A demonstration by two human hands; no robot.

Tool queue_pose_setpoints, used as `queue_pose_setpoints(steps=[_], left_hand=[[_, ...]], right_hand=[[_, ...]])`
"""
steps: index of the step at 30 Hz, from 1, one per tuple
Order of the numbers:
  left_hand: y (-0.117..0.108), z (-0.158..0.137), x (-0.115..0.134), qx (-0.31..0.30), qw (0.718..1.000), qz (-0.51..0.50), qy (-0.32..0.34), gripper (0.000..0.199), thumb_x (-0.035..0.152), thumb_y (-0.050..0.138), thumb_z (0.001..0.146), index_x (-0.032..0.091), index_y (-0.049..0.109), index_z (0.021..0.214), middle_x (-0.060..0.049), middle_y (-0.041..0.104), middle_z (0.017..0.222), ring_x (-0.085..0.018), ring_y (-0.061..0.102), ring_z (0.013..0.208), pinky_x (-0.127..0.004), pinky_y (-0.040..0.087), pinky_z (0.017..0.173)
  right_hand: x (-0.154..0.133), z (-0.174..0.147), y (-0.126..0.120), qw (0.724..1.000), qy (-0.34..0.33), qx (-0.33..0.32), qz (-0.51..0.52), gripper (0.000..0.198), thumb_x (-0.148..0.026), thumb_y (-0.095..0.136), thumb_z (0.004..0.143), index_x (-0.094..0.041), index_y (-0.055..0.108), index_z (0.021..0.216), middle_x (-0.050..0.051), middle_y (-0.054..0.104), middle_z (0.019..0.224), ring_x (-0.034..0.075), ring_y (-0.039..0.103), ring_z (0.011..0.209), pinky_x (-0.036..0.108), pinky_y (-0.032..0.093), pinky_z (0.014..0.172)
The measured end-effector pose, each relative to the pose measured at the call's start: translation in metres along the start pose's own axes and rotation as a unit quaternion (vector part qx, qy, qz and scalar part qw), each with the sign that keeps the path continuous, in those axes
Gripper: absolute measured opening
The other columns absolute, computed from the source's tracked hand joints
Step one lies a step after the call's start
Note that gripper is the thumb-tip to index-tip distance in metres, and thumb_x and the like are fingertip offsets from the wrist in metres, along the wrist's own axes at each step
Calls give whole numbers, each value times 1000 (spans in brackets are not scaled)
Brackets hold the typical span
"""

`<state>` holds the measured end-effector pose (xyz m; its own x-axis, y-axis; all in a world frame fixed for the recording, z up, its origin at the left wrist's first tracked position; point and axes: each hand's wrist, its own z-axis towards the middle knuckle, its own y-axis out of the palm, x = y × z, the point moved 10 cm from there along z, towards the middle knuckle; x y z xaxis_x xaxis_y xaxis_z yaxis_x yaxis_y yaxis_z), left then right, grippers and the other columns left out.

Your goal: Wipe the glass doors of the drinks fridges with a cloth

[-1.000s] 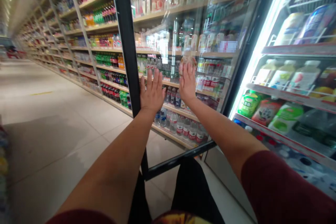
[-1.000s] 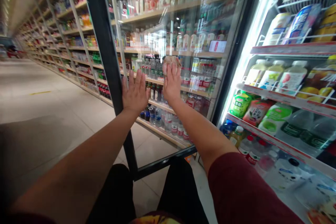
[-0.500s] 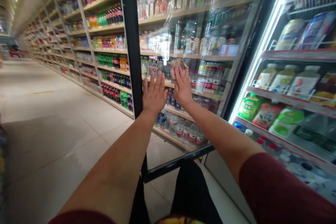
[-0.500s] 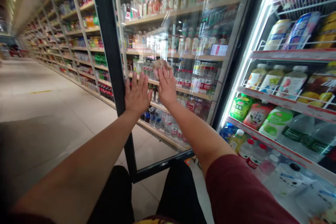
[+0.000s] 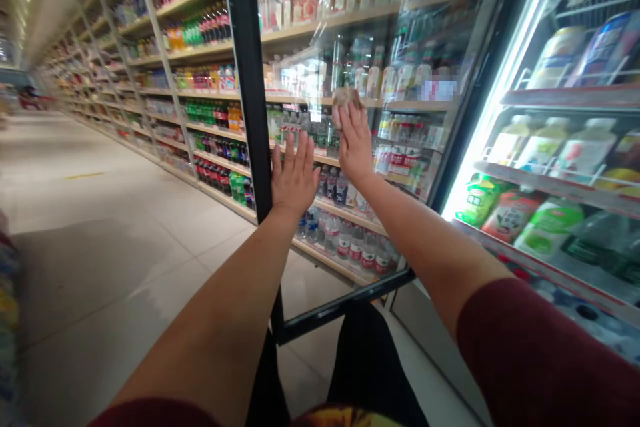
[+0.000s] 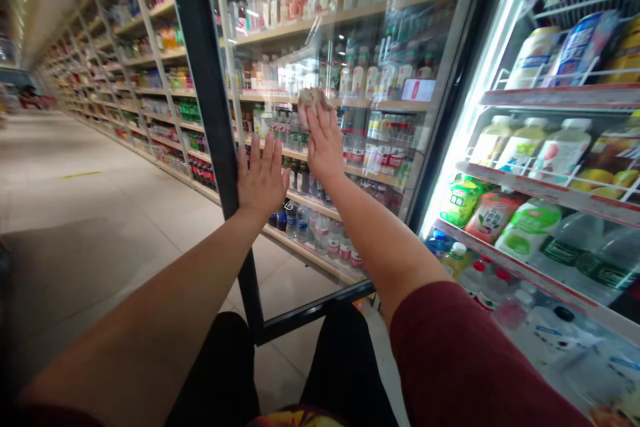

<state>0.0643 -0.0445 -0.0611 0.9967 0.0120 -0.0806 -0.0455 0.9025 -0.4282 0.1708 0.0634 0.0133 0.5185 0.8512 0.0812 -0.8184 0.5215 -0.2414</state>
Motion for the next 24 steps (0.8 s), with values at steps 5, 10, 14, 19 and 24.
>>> queue_pose_setpoints(steps=[5,10,14,19,24], left_hand=[[1,0,-1,2,1000,3,2,76,32,44,111,12,13,177,-16,14,181,-37,3,170,-65,2,138],[1,0,-1,3,1000,11,0,76,32,45,111,12,12,177,-15,13,181,-36,4,170,-64,4,139],[0,-1,0,1,1000,16,1,74,32,43,112,12,14,177,-14,13,181,-35,5,170,-63,4,139],[0,-1,0,9,1000,7,6,71,32,40,113,10,17,176,-16,15,180,-35,4,170,-63,3,139],[0,-1,0,8,1000,4,6,71,32,42,112,8,19,176,-17,15,180,-36,3,170,-63,1,139]], right_hand=[[39,14,-15,997,50,56,-22,62,-18,18,109,-14,34,169,12,30,178,28,13,173,57,19,140],[76,-2,-23,988,128,84,-26,62,-23,18,111,-11,32,169,17,29,179,30,15,172,60,19,139],[87,-35,-29,986,128,101,-23,64,-27,18,111,-23,26,174,12,30,179,27,21,171,66,23,138],[104,-33,-31,983,146,106,-26,66,-25,18,109,-22,26,174,12,32,177,26,20,171,65,22,138],[118,-83,-30,974,218,52,-35,66,-28,25,106,-18,33,171,13,31,179,23,21,171,57,23,139]])
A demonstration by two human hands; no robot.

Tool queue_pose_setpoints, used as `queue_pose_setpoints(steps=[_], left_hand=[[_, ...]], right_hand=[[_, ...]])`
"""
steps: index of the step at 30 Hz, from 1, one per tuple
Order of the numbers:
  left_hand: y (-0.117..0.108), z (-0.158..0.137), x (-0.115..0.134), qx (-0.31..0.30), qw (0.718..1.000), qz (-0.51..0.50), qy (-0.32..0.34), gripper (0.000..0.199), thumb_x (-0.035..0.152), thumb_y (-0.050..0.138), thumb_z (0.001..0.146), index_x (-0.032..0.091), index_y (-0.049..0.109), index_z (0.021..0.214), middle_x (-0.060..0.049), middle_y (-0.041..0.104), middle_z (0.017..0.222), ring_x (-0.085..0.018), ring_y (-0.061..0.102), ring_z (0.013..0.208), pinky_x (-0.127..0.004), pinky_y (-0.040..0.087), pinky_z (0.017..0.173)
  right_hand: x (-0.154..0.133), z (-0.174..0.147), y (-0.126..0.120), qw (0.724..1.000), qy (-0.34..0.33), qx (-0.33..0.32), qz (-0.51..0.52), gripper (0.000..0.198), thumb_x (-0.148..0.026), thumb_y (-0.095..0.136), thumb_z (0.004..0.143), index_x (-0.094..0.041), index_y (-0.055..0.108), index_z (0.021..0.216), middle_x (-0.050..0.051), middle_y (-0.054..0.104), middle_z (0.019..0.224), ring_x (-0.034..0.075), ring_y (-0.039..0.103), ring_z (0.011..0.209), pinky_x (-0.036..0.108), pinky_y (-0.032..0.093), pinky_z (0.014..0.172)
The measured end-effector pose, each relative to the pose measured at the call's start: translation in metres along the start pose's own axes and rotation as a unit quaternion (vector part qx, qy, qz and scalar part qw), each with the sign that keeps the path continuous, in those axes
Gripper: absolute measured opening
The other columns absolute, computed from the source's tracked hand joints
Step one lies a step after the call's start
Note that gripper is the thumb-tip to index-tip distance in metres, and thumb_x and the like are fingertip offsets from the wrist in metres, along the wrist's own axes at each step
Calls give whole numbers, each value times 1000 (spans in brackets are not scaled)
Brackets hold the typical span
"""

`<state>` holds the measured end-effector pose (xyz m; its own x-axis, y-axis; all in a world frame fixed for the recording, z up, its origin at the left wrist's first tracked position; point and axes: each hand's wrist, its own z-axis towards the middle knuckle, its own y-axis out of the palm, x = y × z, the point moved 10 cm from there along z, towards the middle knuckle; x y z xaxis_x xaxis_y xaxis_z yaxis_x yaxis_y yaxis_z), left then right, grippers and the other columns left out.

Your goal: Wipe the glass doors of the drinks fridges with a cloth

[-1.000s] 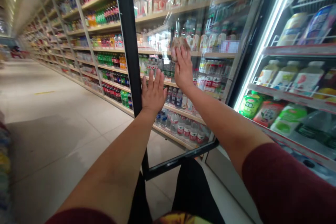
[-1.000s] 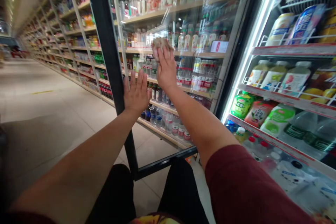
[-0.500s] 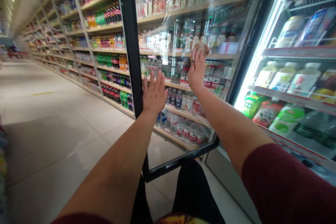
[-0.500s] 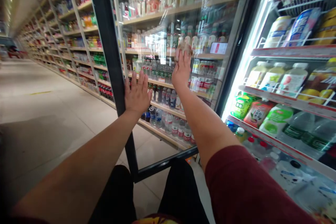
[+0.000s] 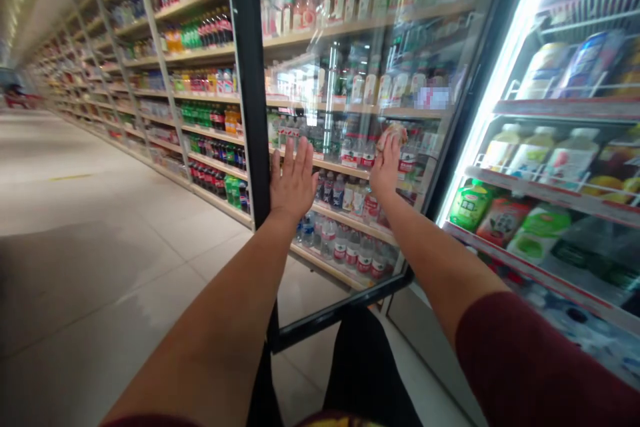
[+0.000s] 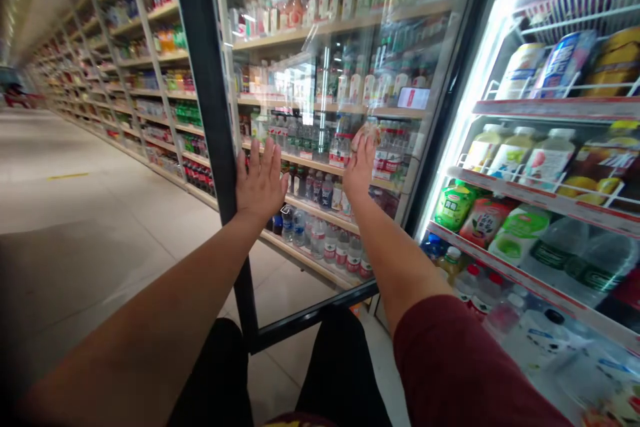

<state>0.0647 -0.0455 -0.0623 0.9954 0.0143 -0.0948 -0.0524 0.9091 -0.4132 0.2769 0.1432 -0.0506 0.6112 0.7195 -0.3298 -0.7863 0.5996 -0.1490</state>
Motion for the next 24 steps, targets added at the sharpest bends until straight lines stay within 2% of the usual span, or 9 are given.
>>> queue_pose_setpoints(steps=[4,7,10,12,15,20,24], left_hand=[[-2,-1,2,-6,1000,1,-5,69,31,40,113,10,21,175,-17,15,180,-35,3,170,-62,2,139],[-2,0,1,-10,1000,1,-8,68,31,40,113,10,22,175,-17,16,180,-33,2,170,-60,2,139],[-1,0,0,-9,1000,-2,-11,68,32,41,113,9,23,175,-17,15,180,-33,2,170,-60,2,139],[0,1,0,-8,1000,-5,-11,68,32,40,113,9,24,175,-16,16,180,-33,2,170,-61,2,139],[-2,1,0,-5,1000,-12,-11,67,32,39,113,9,25,175,-16,17,180,-33,3,170,-60,2,139],[-4,1,1,-6,1000,-23,-11,70,32,39,112,11,21,176,-17,19,180,-34,5,170,-62,2,139],[-2,1,1,-10,1000,-19,-15,69,32,39,112,10,22,175,-17,17,180,-34,3,170,-62,2,139]], right_hand=[[39,-42,-16,998,53,-6,-13,66,-29,28,105,-15,37,169,18,37,175,26,27,169,60,28,137],[60,-30,-24,996,83,7,-23,67,-28,27,104,-15,37,169,21,39,174,28,29,168,65,27,136],[63,-5,-23,996,89,12,-29,67,-29,25,105,-9,37,168,25,38,173,30,27,168,66,25,136],[54,2,-18,997,71,5,-27,68,-30,26,105,-9,37,168,24,38,173,28,25,169,64,25,137],[31,-4,-8,999,24,-13,-16,68,-31,28,104,-12,36,169,20,35,176,26,21,171,63,25,137],[-5,-5,-3,1000,-25,-16,2,71,-27,32,101,-8,32,169,21,30,178,26,16,172,64,21,138],[-39,-11,-1,996,-81,-32,20,70,-25,30,102,-15,30,171,16,29,180,25,15,173,66,18,138]])
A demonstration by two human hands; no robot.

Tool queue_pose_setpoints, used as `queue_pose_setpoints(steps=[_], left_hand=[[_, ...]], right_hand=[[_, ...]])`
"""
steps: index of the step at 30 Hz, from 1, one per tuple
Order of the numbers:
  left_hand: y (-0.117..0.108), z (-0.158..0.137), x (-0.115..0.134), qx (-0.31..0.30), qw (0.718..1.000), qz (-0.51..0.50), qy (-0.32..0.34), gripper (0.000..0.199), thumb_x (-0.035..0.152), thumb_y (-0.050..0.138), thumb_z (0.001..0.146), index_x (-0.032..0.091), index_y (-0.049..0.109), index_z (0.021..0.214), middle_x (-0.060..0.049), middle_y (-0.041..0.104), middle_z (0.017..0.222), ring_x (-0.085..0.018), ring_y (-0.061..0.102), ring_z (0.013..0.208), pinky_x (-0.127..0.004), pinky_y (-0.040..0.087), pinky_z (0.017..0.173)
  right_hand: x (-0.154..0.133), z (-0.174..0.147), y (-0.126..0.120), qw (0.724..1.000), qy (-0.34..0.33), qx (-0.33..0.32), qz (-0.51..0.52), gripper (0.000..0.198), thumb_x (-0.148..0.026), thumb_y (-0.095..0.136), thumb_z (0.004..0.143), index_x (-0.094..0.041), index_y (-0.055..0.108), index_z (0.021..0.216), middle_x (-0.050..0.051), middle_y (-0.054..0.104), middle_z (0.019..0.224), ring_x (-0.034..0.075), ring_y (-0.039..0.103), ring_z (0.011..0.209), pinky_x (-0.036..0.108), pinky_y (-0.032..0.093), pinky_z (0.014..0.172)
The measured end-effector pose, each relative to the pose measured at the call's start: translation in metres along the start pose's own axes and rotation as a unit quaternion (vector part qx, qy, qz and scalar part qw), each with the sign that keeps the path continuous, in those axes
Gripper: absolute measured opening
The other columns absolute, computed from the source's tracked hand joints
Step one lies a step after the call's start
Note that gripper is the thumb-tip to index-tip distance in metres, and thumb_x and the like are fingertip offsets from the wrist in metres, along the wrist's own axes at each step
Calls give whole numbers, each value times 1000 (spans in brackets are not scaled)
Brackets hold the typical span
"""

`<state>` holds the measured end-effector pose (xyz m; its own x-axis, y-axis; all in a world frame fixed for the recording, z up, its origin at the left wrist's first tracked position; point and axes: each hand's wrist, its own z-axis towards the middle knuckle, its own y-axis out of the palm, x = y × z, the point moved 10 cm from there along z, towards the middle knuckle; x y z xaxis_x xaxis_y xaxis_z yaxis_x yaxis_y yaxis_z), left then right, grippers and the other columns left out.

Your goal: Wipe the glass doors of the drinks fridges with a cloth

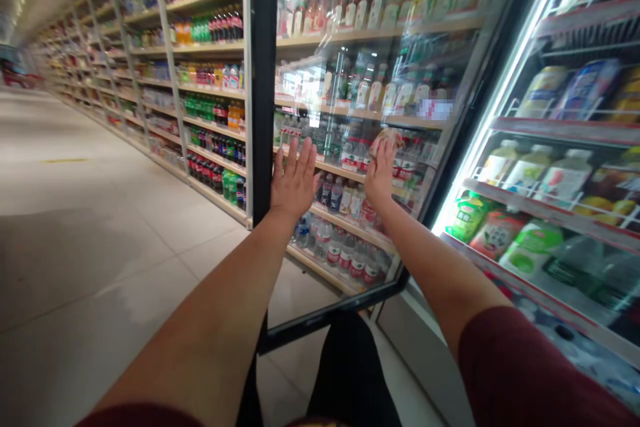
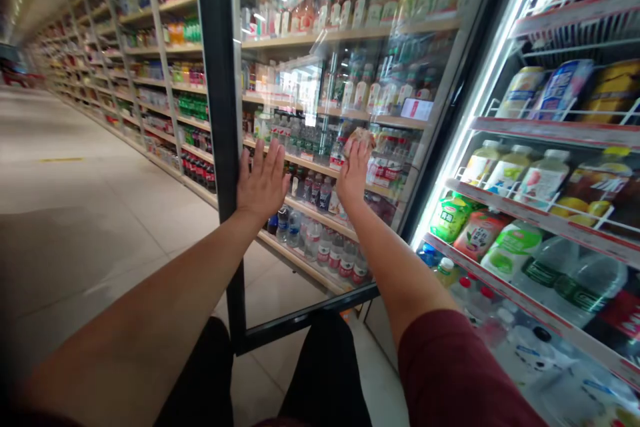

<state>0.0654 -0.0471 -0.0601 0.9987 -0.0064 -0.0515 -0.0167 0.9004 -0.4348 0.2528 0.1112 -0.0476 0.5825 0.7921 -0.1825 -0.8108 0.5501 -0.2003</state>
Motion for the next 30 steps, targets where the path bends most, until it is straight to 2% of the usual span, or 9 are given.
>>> queue_pose_setpoints(steps=[4,7,10,14,17,24,28,30], left_hand=[[1,0,0,1,1000,4,2,70,31,40,112,10,21,176,-17,17,180,-34,2,170,-62,2,139],[2,0,0,3,1000,4,5,69,32,39,112,10,22,175,-17,18,180,-34,3,170,-61,2,139],[2,0,-1,2,1000,2,3,69,33,39,112,9,23,175,-17,17,180,-34,4,170,-62,2,139],[1,1,0,1,1000,2,6,69,32,38,112,10,21,175,-17,17,180,-34,2,170,-63,2,138],[1,1,1,-1,1000,3,7,68,32,38,113,8,23,175,-17,17,180,-33,2,170,-62,1,139],[2,0,0,1,1000,-5,4,69,32,39,112,10,21,176,-17,18,180,-34,2,170,-63,1,138],[2,1,1,-6,1000,1,4,66,32,36,113,9,25,174,-17,18,180,-33,1,170,-62,0,139],[1,0,1,-8,1000,2,4,66,32,35,113,8,26,174,-17,19,180,-33,1,170,-61,0,139]], right_hand=[[-33,-16,10,999,-37,-29,14,71,-25,27,104,-21,22,175,13,26,182,25,7,174,70,19,137],[-49,-7,15,998,-48,-29,10,71,-23,28,104,-19,23,174,13,25,182,26,4,174,68,19,138],[-65,8,16,997,-78,-19,0,70,-22,30,104,-18,25,174,11,25,182,25,1,174,61,17,141],[-90,-5,19,992,-122,-32,6,69,-22,25,107,-25,20,176,6,25,183,22,-4,174,60,19,141],[-103,-15,24,990,-128,-61,7,70,-20,25,105,-25,21,175,7,29,181,23,-2,174,62,22,140],[-121,4,30,989,-130,-70,5,67,-16,33,104,-16,32,171,11,30,180,26,0,174,55,18,142],[-131,-5,32,986,-143,-79,12,65,-20,29,104,-18,38,169,10,36,178,23,6,174,56,20,141],[-134,3,33,988,-132,-75,21,66,-19,28,103,-20,38,168,8,36,179,22,8,173,57,22,141]])
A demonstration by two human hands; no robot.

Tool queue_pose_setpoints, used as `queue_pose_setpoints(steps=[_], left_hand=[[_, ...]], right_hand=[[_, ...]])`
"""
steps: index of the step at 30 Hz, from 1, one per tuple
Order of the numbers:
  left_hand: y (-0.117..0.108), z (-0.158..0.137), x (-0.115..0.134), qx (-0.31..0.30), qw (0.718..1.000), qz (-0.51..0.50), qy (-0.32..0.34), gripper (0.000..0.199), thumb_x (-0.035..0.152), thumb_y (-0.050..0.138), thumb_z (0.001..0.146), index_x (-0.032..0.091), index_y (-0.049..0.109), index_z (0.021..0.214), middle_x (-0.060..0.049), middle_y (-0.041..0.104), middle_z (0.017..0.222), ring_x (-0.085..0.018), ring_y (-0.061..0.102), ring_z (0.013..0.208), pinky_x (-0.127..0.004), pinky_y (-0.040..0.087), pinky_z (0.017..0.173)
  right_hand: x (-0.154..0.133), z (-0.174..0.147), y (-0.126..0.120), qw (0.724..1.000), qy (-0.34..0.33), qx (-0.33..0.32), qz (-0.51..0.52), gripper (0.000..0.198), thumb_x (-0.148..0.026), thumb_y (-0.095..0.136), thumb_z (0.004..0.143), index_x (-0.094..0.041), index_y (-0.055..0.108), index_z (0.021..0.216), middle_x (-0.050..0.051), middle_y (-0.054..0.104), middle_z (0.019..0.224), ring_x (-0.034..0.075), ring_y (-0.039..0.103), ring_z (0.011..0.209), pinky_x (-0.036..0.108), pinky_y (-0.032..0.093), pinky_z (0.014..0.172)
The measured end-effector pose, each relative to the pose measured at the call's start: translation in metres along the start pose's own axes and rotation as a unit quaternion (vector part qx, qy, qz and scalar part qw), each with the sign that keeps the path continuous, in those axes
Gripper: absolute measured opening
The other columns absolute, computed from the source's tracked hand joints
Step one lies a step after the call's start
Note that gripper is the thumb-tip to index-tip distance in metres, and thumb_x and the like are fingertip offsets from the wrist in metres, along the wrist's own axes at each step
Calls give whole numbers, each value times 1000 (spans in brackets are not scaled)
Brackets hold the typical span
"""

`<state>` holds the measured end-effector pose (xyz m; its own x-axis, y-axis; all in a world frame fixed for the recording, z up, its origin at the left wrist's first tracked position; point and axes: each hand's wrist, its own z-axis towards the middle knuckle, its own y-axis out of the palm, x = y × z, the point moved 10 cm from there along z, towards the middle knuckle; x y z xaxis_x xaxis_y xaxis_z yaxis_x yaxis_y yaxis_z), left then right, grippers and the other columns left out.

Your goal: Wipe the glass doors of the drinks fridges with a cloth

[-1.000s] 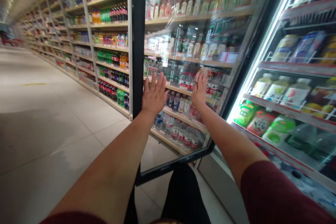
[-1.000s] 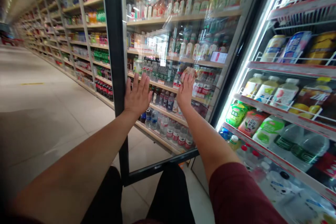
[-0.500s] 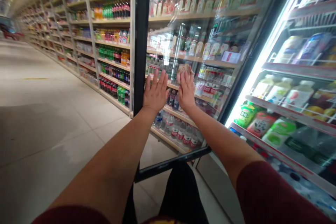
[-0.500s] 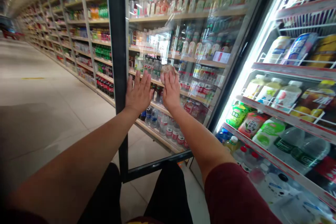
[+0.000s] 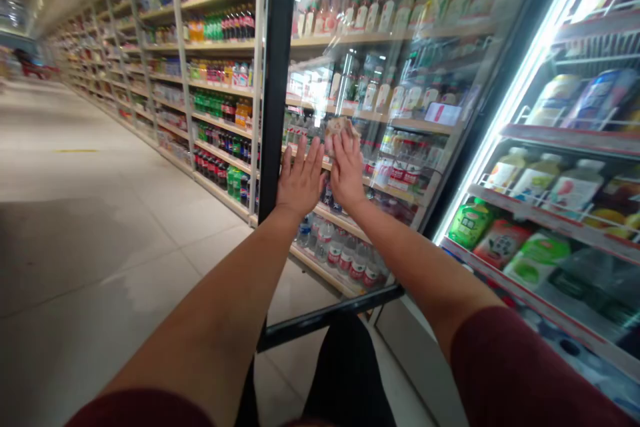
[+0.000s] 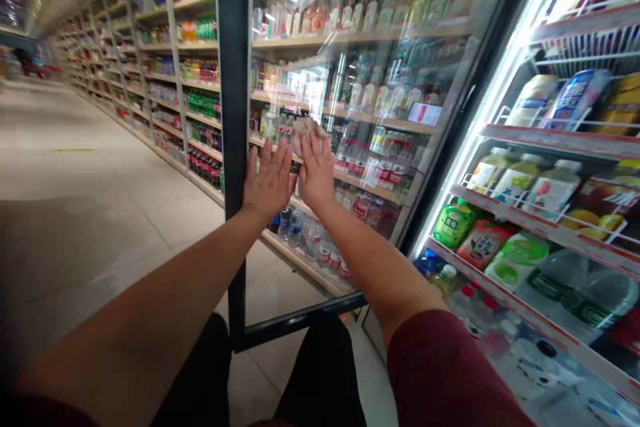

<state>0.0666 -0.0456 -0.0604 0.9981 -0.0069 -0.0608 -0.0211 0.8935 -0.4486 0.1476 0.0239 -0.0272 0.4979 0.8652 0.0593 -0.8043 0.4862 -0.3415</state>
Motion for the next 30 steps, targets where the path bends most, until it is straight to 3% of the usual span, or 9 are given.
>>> queue_pose_setpoints(steps=[5,9,13,17,23,27,30], left_hand=[[0,-1,-2,5,1000,-8,-6,67,29,36,111,9,26,175,-17,19,180,-33,2,170,-62,1,139],[0,-1,-1,2,1000,-11,-6,65,26,35,111,10,29,174,-16,22,179,-33,5,170,-62,0,139],[0,0,-1,1,1000,-6,-5,64,28,34,112,8,30,173,-16,22,179,-32,3,170,-60,-1,139],[1,0,-1,4,1000,-4,-6,66,31,35,113,8,27,174,-17,18,180,-33,2,170,-60,1,139],[1,0,-2,3,1000,-8,-6,66,30,36,112,10,26,175,-16,20,180,-34,3,170,-62,1,139],[-1,0,-1,0,1000,-3,-3,69,32,39,112,9,23,175,-17,17,180,-34,1,170,-63,1,139],[-2,0,0,-3,1000,8,-1,69,32,39,112,8,23,175,-17,16,180,-34,1,170,-61,2,139]], right_hand=[[-2,27,0,1000,7,15,9,66,-21,33,103,-23,38,169,5,34,180,23,8,173,57,23,141],[-11,19,7,999,-32,-35,-20,67,-21,36,106,-28,31,173,2,31,181,24,7,174,54,21,142],[-14,25,2,997,-53,-48,-29,63,-17,36,107,-26,38,169,1,32,180,25,12,173,51,20,142],[-13,37,-1,997,-63,-31,-27,63,-16,38,104,-22,40,167,4,33,180,25,10,173,54,22,141],[-3,36,6,998,-63,0,-9,70,-15,28,107,-30,21,176,2,33,177,27,9,174,61,24,139],[20,56,2,999,-22,28,-16,72,-11,33,103,-28,28,174,3,34,177,23,11,173,57,25,140],[31,50,-4,998,-15,56,-3,72,-9,30,102,-22,30,173,5,32,178,24,7,174,57,20,141]])
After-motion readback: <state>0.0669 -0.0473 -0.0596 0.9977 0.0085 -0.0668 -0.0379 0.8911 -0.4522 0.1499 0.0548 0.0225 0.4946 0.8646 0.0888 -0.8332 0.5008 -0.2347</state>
